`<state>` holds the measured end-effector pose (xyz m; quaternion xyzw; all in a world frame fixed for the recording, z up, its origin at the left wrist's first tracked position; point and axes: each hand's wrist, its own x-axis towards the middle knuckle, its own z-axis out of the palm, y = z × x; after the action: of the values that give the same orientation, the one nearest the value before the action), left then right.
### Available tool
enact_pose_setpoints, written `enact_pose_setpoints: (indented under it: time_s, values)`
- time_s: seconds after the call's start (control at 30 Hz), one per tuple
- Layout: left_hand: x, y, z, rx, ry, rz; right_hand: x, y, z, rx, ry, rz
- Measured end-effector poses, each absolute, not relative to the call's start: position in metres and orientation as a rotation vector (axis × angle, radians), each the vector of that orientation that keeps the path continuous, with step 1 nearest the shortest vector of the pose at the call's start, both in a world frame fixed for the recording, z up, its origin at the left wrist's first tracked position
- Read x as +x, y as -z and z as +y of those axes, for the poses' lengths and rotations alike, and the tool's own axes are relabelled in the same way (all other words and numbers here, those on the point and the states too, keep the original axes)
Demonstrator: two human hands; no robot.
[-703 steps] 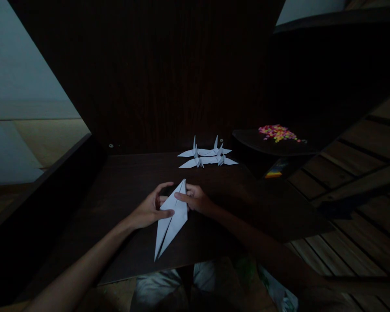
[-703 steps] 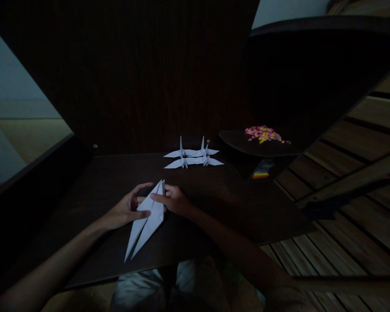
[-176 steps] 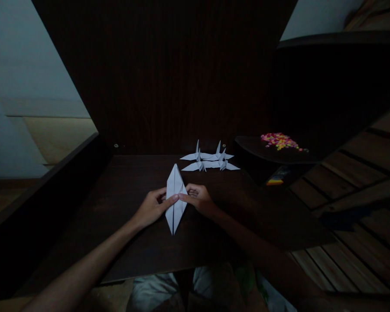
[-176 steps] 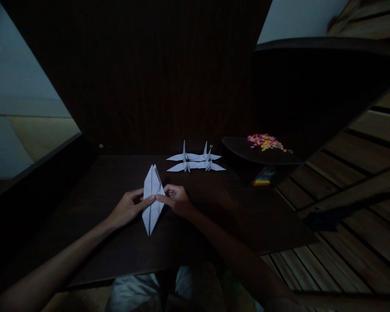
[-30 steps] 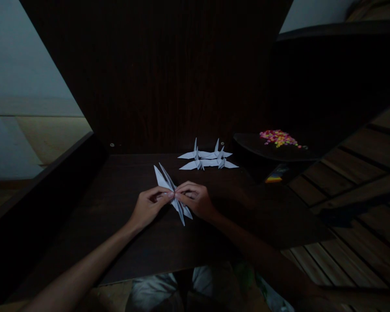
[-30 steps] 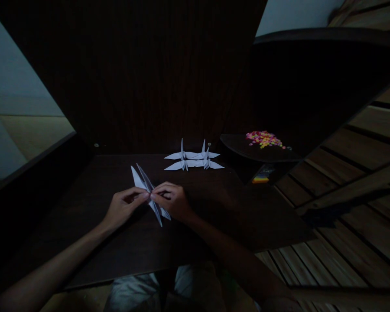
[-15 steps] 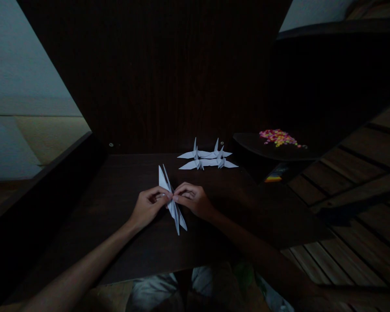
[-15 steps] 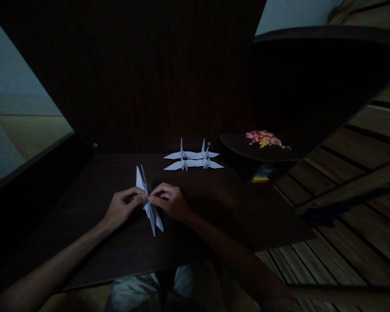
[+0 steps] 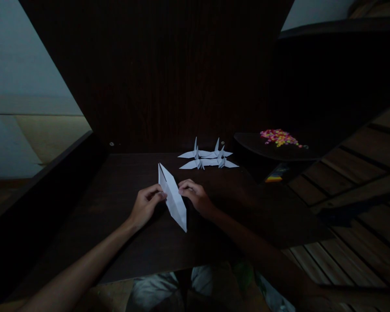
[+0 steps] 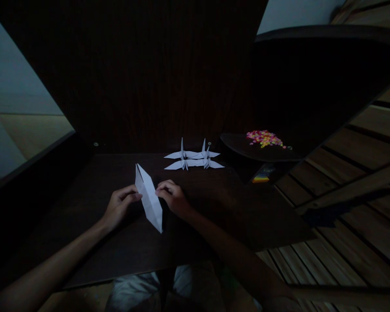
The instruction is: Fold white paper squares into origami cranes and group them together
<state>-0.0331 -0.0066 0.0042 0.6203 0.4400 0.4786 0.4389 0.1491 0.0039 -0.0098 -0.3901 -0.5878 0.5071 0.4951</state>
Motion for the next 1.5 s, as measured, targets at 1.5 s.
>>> enact_pose_setpoints:
  time_s: [1.5]
  values:
    - [-0.027, -0.005, -0.007, 1.279, -1.111, 0.921, 0.146, 0.005, -0.006, -0.839, -1.238, -1.503]
